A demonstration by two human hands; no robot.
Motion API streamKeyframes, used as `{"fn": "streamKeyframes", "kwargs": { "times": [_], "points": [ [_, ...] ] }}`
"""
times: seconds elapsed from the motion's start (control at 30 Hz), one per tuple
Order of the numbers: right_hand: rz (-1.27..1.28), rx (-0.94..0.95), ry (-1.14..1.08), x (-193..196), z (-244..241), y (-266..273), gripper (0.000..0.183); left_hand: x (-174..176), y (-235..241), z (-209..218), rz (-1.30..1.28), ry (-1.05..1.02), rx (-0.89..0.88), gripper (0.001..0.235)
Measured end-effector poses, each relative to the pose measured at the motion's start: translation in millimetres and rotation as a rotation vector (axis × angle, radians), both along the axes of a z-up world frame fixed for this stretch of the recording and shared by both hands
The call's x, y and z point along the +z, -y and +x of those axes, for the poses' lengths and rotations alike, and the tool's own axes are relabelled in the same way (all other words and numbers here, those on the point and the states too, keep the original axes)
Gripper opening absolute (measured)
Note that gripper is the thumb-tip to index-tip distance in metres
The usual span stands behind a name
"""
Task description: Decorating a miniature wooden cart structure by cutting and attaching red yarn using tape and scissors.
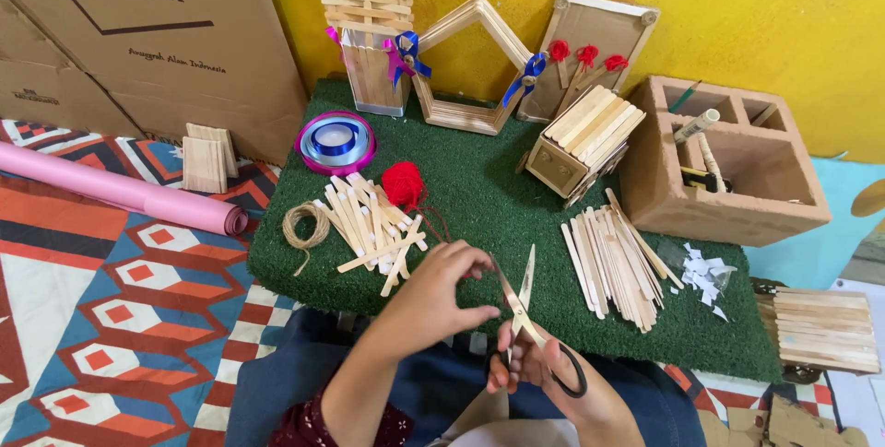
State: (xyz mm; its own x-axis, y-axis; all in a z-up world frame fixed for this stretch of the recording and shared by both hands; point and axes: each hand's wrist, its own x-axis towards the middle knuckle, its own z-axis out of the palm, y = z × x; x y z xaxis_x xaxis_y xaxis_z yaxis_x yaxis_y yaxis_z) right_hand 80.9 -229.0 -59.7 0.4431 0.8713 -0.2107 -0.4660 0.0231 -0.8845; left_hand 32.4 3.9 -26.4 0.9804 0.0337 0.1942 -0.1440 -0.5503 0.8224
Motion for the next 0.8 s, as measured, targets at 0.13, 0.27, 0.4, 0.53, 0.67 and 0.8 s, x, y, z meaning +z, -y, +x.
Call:
{"fn": "streamKeyframes", "kwargs": {
  "times": [0.13, 0.27, 0.4, 0.53, 0.67, 0.8],
  "points": [
    [-0.033, -0.004, -0.018, 10.3, -1.6, 2.7, 0.083, -15.6, 17.2, 8.2, -0.073, 0.079, -0.036, 0.03],
    [-0.048, 0.011, 0.019, 8.7, -0.1, 3.5, 0.087, -27.5, 22.6, 13.3, -0.149, 0.171, -0.087, 0.007],
    [-0.049, -0.042, 0.134, 9.6, 5.6, 16.0, 0.074, -17.1, 13.4, 13.5, -0.098, 0.209, -0.026, 0.01],
    [-0.856, -0.344, 0.547, 37.8, 16.4, 9.1, 0.082, -16.3, -5.8, 11.5, -0.273, 0.28, 0.278, 0.006],
    [-1.377, -0.303, 1.247, 39.0, 22.2, -7.3, 0.069, -40.9, -18.5, 18.9, -0.732, 0.308, 0.318, 0.005],
    [-1.34, -0.255, 1.496, 38.5, 20.4, -30.9, 0.041, -52.9, -19.4, 19.8, -1.13, 0.136, 0.42, 0.011]
  ]
}}
